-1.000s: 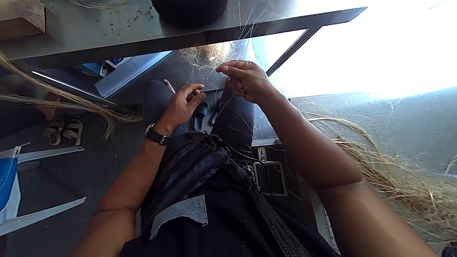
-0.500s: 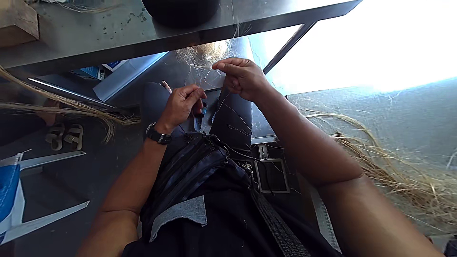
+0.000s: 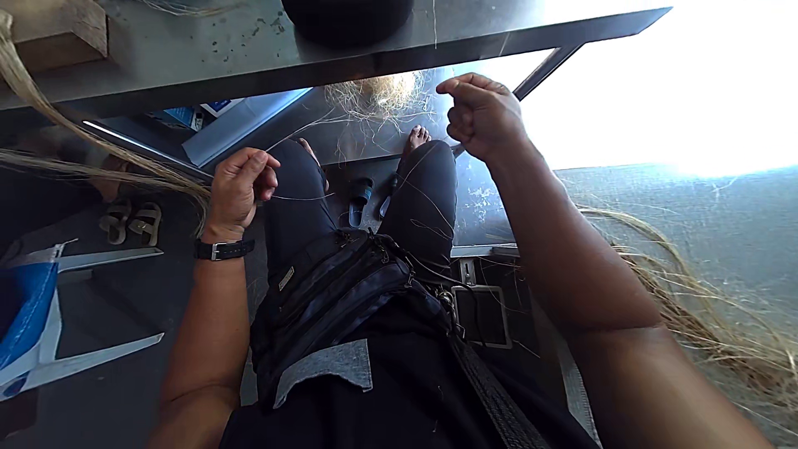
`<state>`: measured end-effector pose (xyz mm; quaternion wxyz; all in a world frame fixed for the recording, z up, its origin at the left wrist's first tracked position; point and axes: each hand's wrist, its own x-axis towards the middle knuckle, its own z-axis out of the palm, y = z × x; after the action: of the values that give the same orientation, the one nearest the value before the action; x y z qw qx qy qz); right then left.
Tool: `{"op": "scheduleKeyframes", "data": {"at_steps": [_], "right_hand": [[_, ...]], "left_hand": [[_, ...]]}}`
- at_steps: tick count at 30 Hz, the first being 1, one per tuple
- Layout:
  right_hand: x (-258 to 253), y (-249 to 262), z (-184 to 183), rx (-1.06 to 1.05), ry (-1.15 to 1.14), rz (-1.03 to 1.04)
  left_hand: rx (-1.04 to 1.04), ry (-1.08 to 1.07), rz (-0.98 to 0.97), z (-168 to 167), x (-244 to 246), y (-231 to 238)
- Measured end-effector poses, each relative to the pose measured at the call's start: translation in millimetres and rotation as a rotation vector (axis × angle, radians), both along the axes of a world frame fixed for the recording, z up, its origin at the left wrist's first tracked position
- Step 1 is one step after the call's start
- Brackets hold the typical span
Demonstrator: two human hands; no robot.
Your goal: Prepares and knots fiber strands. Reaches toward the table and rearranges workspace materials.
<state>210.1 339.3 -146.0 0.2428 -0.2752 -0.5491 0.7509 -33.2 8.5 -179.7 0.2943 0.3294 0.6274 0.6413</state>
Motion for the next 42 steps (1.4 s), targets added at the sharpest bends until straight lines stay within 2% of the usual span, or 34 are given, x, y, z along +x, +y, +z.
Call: {"op": "scheduleKeyframes", "data": {"at_steps": [6, 11, 17, 23, 27, 34, 38, 42], "right_hand": [[-7.3, -32.1, -5.6, -0.016, -0.059, 0.279], [-14.7, -71.3, -10.2, -0.122, 0.003, 0.453], [-17.1, -76.3, -13.4, -0.158, 0.029, 0.362], [-15.3, -59.2, -10.8, -0.184, 0.035, 0.312], [-15.0, -58.1, -7.6, -0.129, 0.084, 0.297], [-3.3, -17.3, 0.7, -0.065, 0.112, 0.131], [-2.2, -7.2, 1.8, -0.08, 0.089, -0.002], [0.9, 7.2, -0.1, -0.071, 0.066, -0.133]], "left_hand": [[0.023, 0.011, -0.034, 1.2, 13.2, 12.6], [0.02, 0.105, -0.164, 6.5, 44.6, 43.8], [-0.015, 0.206, -0.344, 4.8, 76.0, 67.7], [-0.059, 0.199, -0.357, 0.7, 77.3, 63.2], [-0.09, 0.163, -0.368, -3.6, 73.0, 59.4], [-0.149, 0.075, -0.165, -14.9, 27.3, 20.7], [-0.21, 0.043, 0.074, -22.1, -11.0, -29.0], [-0.161, -0.05, 0.302, -29.8, -39.7, -99.6]]}}
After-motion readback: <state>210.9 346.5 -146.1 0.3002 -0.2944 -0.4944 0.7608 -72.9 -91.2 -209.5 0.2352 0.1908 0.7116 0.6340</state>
